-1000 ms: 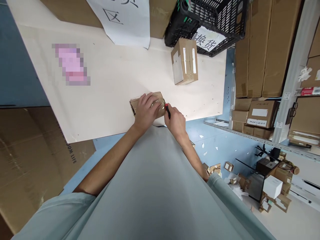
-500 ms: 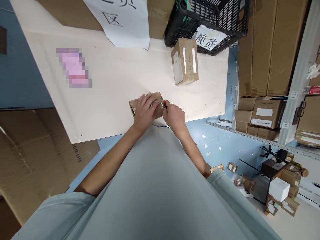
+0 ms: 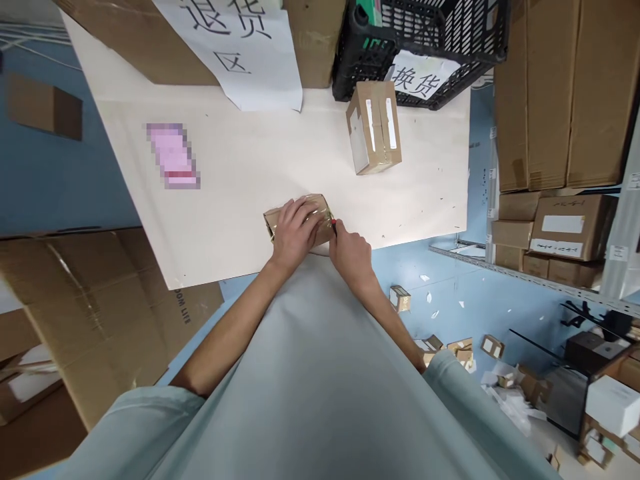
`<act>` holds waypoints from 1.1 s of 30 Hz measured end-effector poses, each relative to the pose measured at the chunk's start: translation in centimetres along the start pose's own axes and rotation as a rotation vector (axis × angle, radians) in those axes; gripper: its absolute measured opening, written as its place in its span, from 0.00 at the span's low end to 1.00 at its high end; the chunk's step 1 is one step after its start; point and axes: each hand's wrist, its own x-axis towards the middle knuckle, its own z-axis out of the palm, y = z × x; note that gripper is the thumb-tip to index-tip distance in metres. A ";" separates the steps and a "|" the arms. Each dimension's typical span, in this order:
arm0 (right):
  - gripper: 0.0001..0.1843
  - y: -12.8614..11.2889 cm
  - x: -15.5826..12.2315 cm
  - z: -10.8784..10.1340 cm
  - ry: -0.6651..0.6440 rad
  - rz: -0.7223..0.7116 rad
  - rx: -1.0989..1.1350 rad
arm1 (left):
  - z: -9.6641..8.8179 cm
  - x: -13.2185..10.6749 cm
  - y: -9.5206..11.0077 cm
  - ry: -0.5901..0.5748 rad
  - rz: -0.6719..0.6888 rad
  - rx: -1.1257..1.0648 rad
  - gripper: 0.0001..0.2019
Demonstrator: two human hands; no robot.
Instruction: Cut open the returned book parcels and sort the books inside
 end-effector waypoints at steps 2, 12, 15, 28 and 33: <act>0.29 0.3 -0.4 0.4 -0.009 0.001 0.001 | -0.1 -0.1 0.0 0.007 0.011 0.023 0.13; 0.29 3.6 -1.2 1.4 -0.059 -0.082 0.091 | -0.5 -0.6 0.2 0.004 0.005 0.082 0.12; 0.28 5.7 -1.7 1.4 -0.037 -0.147 0.171 | -1.0 -0.9 0.1 0.024 -0.031 0.082 0.15; 0.15 6.8 13.2 8.1 -0.005 -0.197 0.785 | -5.9 -9.1 -1.4 0.153 -0.290 0.217 0.27; 0.11 4.6 15.6 9.2 -0.084 -0.202 0.858 | -6.8 -12.1 -1.3 0.313 -0.421 0.271 0.31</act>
